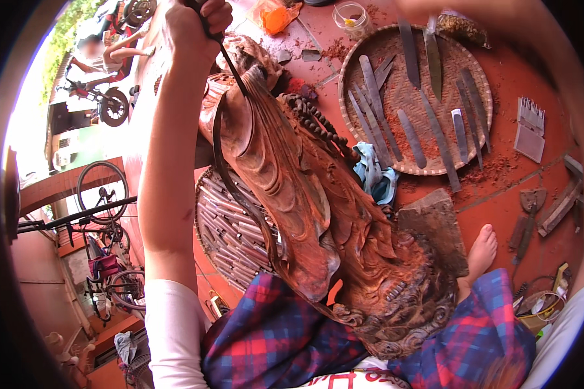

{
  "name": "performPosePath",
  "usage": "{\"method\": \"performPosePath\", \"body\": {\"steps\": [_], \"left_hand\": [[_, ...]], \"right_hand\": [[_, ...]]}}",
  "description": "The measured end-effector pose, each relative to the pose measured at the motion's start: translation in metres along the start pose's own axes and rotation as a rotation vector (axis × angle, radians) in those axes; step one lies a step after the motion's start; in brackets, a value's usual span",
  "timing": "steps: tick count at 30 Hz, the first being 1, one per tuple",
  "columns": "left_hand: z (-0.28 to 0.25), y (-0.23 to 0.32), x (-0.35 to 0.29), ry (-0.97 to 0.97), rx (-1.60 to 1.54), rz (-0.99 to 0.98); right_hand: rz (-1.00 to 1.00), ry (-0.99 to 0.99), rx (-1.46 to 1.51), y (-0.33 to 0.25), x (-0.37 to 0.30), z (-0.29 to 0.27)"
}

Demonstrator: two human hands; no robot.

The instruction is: The person sits on the floor and carves a large wooden sculpture using a chisel and a wooden mallet. They repeatedly strike the chisel to shape the wood, occasionally pause to wipe the surface with a cloth, and switch between different chisels to refine the details.

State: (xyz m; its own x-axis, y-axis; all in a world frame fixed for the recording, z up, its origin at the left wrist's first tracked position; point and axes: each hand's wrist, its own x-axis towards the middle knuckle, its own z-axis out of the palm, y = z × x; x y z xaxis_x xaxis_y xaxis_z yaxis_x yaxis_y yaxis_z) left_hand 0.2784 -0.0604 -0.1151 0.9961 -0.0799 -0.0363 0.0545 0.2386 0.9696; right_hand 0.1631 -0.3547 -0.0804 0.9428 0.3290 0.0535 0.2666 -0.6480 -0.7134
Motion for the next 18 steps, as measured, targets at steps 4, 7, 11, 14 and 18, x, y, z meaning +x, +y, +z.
{"method": "performPosePath", "body": {"steps": [4, 7, 11, 14, 18], "left_hand": [[-0.001, -0.002, -0.005, 0.078, 0.026, -0.003], [-0.009, -0.003, -0.009, 0.089, 0.047, 0.031], [-0.005, -0.002, -0.001, 0.071, 0.065, 0.036], [-0.017, -0.003, -0.005, 0.076, 0.034, 0.016], [-0.015, -0.007, -0.004, -0.020, 0.005, 0.041]], "right_hand": [[0.011, -0.021, -0.195, -0.038, 0.042, -0.011], [0.191, 0.103, -0.402, 0.098, -0.160, 0.113], [0.508, 0.212, -1.097, 0.258, -0.422, 0.262], [0.375, 0.136, -0.633, 0.183, -0.330, 0.199], [0.187, 0.107, -0.294, 0.102, -0.214, 0.122]]}}
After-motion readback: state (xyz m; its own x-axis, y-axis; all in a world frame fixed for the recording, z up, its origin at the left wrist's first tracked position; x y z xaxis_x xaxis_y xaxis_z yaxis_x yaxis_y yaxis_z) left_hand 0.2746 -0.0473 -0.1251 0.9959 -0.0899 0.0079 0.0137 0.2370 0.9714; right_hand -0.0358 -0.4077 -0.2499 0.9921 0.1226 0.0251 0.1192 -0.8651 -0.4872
